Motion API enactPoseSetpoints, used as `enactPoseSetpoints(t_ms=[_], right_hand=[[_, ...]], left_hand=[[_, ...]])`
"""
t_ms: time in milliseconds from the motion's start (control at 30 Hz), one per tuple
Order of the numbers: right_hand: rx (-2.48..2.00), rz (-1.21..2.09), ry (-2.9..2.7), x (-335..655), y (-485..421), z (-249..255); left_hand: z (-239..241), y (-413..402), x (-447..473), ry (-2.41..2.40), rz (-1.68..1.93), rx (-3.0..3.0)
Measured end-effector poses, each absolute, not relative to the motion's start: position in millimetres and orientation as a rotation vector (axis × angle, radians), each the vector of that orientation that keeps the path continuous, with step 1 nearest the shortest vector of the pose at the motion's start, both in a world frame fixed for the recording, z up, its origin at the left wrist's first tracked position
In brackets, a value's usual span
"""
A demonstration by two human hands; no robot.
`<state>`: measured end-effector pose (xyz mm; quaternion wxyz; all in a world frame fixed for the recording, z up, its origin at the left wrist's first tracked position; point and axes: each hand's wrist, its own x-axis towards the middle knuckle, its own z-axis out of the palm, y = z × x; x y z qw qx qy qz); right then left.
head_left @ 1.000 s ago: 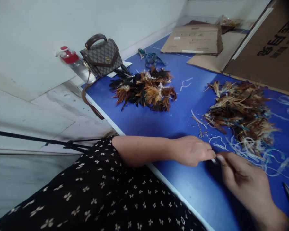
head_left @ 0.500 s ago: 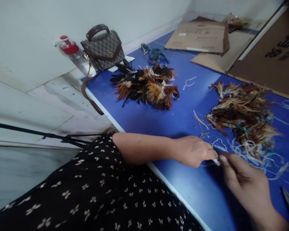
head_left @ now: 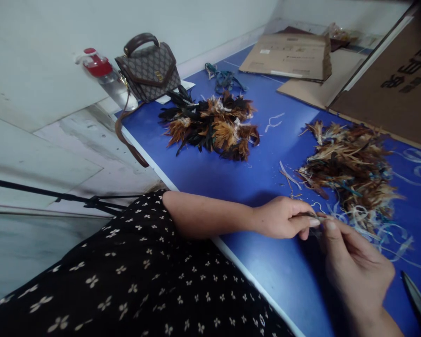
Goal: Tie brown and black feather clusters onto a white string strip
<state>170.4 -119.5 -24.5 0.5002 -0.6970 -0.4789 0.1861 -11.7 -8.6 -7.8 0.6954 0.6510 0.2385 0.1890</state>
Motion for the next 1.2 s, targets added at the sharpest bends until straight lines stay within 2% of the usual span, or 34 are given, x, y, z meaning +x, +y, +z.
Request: enactPoseSetpoints(t_ms=[100,233,333,400,500,667,900,1200], right_hand=[[-1.732,0.459,-1.105,179,-121,-24],[-1.769,0.524,-1.061,185,-119,-26],[-1.794,0.588,-1.094,187,-115,-24],[-1.804,0.613,-1.121,187,-113,-23],[-1.800,0.661,-1.154,186,-110,-20],[-1.760,0.781,-1.217,182,-107,-14],[-1.707,0.851,-1.264,184,-106,-16],[-1.636,0.866,-1.315,183,-109,-14]], left_hand=[[-9,-3,-14,0.518,0.442,1.411],[-21,13,-16,0.619,0.849,1.662],[-25,24,-18,0.413,1.053,1.941],[-22,27,-20,0.201,1.008,2.141],[-12,28,-24,-0.033,0.743,2.406],[-2,27,-26,0.009,0.480,2.590],[-6,25,-26,-0.005,0.618,2.108],[-8,23,-17,0.448,0.522,1.180]])
